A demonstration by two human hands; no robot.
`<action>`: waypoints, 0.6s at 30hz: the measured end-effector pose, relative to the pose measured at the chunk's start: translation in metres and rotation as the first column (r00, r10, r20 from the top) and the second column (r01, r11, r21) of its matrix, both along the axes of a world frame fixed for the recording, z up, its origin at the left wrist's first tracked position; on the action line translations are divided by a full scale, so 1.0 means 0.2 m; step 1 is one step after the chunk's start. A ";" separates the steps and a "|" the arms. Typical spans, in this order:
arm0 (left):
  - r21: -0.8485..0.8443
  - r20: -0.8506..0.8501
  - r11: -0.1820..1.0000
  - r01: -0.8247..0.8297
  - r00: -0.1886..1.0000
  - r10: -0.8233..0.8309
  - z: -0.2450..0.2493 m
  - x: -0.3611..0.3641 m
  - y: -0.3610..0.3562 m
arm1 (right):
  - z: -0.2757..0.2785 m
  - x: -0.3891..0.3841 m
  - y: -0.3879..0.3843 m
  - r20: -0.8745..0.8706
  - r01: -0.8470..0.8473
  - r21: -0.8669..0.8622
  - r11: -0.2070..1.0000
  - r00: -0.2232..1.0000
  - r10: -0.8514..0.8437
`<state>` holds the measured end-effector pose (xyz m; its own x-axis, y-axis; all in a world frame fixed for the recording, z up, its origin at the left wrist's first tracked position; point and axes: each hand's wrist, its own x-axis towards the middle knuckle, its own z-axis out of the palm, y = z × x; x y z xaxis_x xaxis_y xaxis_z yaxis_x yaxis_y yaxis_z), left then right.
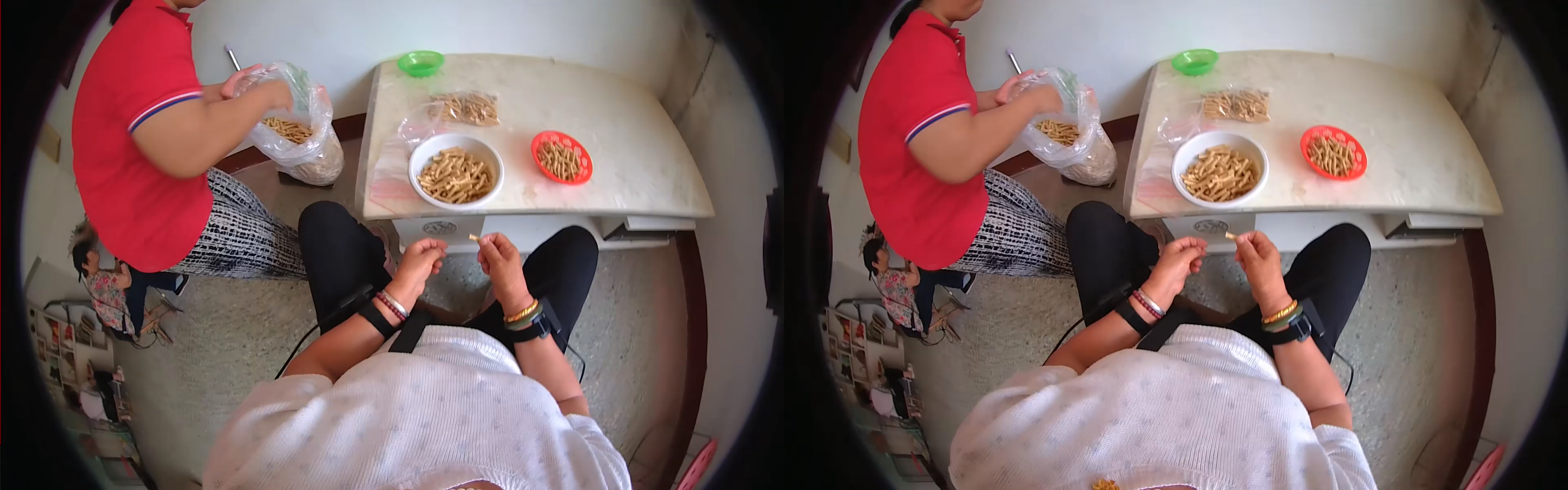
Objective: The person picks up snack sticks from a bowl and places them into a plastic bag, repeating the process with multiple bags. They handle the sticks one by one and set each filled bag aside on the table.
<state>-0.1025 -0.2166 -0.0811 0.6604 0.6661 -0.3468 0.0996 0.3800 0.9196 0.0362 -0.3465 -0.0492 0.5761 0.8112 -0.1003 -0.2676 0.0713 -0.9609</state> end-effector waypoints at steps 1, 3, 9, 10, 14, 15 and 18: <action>0.006 0.009 1.000 0.025 1.000 -0.025 0.00 0.00 0.00 | 0.00 0.00 0.01 -0.016 -0.004 -0.014 1.000 1.000 0.004; -0.015 0.017 0.999 0.050 0.999 -0.050 0.00 0.01 0.00 | 0.00 0.00 0.02 -0.010 -0.033 -0.017 0.999 0.999 0.033; -0.080 0.099 0.994 0.074 0.993 -0.066 0.05 0.00 -0.01 | -0.08 -0.02 0.06 0.107 -0.020 -0.058 0.998 0.994 0.026; -0.085 0.096 0.994 0.074 0.993 -0.065 0.06 -0.01 -0.02 | -0.10 -0.03 0.07 0.104 -0.020 -0.063 0.998 0.994 0.026; 0.024 0.141 0.982 0.186 0.972 -0.187 0.06 -0.01 0.01 | -0.13 -0.02 0.09 0.357 0.008 -0.070 0.998 0.934 0.018; 0.055 0.162 0.976 0.212 0.963 -0.218 0.04 -0.02 0.01 | -0.14 -0.03 0.09 0.456 0.019 -0.095 0.995 0.890 0.027; 0.097 0.196 0.966 0.240 0.947 -0.255 0.02 -0.03 0.01 | -0.06 -0.08 0.09 0.525 0.024 -0.131 0.991 0.849 0.049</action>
<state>-0.1084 -0.2152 -0.0764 0.8592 0.4909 -0.1442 -0.0116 0.3005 0.9537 0.0207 -0.3281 -0.0616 0.5617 0.8198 0.1118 0.2809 -0.0618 -0.9577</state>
